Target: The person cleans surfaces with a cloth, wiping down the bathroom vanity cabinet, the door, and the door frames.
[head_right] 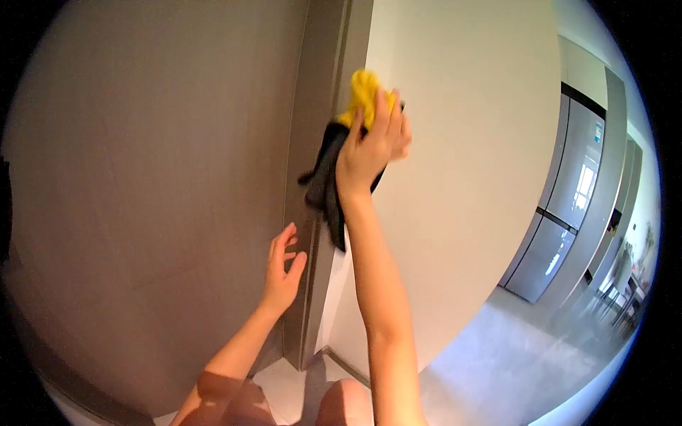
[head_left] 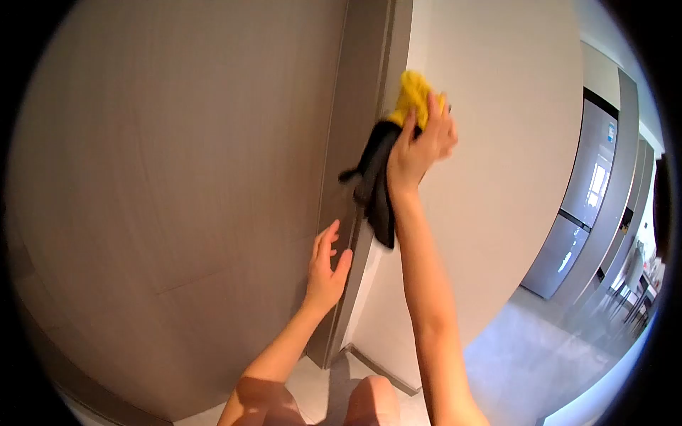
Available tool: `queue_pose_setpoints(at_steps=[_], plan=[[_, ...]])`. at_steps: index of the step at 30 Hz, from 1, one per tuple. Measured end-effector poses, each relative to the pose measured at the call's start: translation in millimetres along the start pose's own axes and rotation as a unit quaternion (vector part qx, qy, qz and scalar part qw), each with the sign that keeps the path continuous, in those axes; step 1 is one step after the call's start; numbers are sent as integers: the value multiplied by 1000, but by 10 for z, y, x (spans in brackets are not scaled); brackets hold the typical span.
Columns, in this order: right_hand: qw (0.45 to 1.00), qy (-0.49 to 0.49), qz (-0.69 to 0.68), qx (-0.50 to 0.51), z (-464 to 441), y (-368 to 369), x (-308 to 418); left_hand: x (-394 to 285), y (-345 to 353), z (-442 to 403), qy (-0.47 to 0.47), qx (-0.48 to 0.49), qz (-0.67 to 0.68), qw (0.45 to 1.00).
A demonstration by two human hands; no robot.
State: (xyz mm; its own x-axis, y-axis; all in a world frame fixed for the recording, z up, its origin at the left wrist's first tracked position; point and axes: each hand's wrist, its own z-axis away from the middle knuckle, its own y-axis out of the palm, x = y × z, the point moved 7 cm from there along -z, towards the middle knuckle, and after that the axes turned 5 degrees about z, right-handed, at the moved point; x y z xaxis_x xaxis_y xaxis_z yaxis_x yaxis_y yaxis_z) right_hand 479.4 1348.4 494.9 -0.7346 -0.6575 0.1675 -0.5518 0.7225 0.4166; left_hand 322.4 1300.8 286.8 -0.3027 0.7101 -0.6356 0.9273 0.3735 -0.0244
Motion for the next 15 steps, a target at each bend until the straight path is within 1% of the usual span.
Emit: queue_pose_setpoints(at_steps=[1,2,3,4,5,6,7,9,10,11,12,14,15], plan=[[1000,-2,-2,-6,-138,211,40,36,-33,-83,-16,0,28,999],[994,51,-70,60,-191,584,62,133,-114,-168,-20,0,26,999],[977,103,-138,129,-148,842,81,228,-159,-188,-17,-1,27,999],[988,18,-47,146,-30,830,257,367,-181,-159,-39,3,35,999],[984,-68,46,161,141,780,400,518,-195,-119,-62,6,44,997],[983,-86,-5,164,239,697,432,650,-207,-36,-69,2,30,997],[982,-86,-27,167,411,594,414,840,-207,87,-72,3,32,997],[980,-81,-58,175,919,371,252,1224,-187,356,-127,2,13,992],[978,-76,-70,183,1254,244,164,1369,-199,497,-129,2,12,992],[978,-68,-71,183,1591,111,88,1508,-215,628,-152,3,-6,988],[974,-47,-85,206,1920,-14,13,1634,-220,737,-175,4,-22,984],[969,-7,-48,241,2651,-297,-114,1837,-212,948,-194,8,-26,981],[967,-16,-54,247,2960,-417,-146,1920,-228,1051,-210,12,-33,977]])
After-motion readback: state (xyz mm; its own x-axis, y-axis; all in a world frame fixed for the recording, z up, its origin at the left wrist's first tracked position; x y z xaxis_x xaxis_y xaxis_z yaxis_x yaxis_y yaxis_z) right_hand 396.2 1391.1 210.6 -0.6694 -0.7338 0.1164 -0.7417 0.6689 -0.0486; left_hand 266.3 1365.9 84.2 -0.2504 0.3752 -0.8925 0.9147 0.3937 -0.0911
